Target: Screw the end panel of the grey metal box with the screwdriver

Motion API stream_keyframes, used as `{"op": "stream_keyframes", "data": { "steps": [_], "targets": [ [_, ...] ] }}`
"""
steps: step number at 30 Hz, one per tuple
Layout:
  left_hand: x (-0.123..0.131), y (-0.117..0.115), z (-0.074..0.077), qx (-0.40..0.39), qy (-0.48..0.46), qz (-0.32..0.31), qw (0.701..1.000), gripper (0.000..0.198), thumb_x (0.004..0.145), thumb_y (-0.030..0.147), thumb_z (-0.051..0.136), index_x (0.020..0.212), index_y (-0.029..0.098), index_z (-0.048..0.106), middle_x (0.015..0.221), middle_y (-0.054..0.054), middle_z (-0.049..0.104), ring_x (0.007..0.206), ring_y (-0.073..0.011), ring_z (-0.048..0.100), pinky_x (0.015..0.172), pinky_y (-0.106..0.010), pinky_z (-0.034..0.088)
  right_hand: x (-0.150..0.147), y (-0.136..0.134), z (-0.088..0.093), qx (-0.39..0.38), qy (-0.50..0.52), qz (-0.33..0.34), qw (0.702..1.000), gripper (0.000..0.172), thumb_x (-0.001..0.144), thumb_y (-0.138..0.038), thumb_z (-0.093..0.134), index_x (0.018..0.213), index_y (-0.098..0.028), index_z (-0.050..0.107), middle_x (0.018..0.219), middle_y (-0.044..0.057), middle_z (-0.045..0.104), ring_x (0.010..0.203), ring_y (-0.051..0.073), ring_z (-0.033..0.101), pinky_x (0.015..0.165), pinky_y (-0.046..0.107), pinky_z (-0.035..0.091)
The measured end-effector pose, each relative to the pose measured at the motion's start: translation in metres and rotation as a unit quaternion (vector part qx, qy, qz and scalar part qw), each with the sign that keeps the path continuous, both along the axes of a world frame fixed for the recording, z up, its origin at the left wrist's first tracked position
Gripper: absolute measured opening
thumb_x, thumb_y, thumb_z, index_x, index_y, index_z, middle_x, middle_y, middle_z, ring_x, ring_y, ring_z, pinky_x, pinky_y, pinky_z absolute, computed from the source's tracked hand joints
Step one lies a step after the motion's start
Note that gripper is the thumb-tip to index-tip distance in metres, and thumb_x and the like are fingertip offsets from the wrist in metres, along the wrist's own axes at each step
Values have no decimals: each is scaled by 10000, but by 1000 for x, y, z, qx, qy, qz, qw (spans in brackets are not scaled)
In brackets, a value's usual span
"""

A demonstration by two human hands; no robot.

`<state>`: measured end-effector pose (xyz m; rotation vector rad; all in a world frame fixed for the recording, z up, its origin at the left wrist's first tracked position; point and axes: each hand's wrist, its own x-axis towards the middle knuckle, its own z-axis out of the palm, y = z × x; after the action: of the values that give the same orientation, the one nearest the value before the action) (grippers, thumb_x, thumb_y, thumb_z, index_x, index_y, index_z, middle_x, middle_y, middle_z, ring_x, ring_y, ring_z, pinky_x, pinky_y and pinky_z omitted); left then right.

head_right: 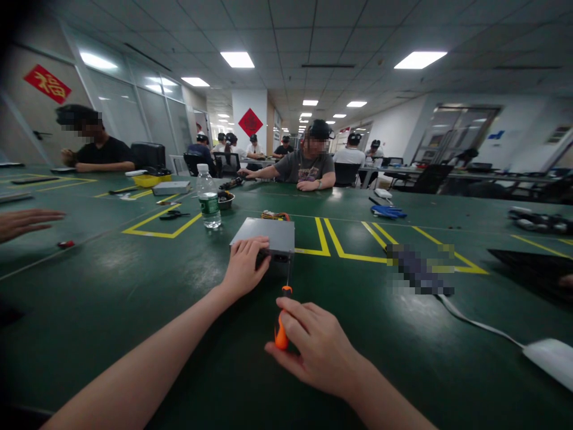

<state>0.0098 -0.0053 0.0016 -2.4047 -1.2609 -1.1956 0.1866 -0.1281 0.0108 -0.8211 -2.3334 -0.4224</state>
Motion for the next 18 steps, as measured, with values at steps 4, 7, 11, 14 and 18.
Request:
{"op": "stream_keyframes", "data": {
  "steps": [4,7,11,14,18],
  "targets": [
    [0,0,0,2,-1,2,1000,205,808,208,500,1012,224,492,1187,-28,567,1129,-202,471,966,-381,309,-1,-3,4,-35,-58,-15,998,330,857,-348,481,1136,-176,521,1129,153,571,916,216,605,700,334,526],
    [0,0,0,0,3,2,1000,196,816,215,490,1011,224,493,1192,-35,564,1130,-210,471,965,-388,308,-1,-4,4,-25,-55,-4,998,334,858,-306,477,1158,-164,511,1150,160,561,973,221,587,740,334,519],
    [0,1,-1,6,-3,-1,1000,193,808,210,502,1001,221,491,1180,-27,571,1121,-199,476,963,-375,307,1,0,-1,32,4,13,999,230,831,-286,534,993,-123,534,1072,167,606,854,191,617,690,302,518],
    [0,1,-2,8,-6,-1,1000,193,806,211,508,998,220,491,1178,-24,573,1118,-196,476,962,-371,305,2,1,-3,32,10,-1,999,184,830,-287,525,935,-136,533,1042,159,618,808,187,623,651,298,518],
    [0,2,-2,11,-8,-2,1000,193,805,211,510,997,222,491,1173,-19,575,1112,-191,478,958,-366,305,1,-2,2,3,-50,-12,999,299,849,-327,480,1088,-158,539,1090,166,588,888,221,614,669,325,521]
  ]
}}
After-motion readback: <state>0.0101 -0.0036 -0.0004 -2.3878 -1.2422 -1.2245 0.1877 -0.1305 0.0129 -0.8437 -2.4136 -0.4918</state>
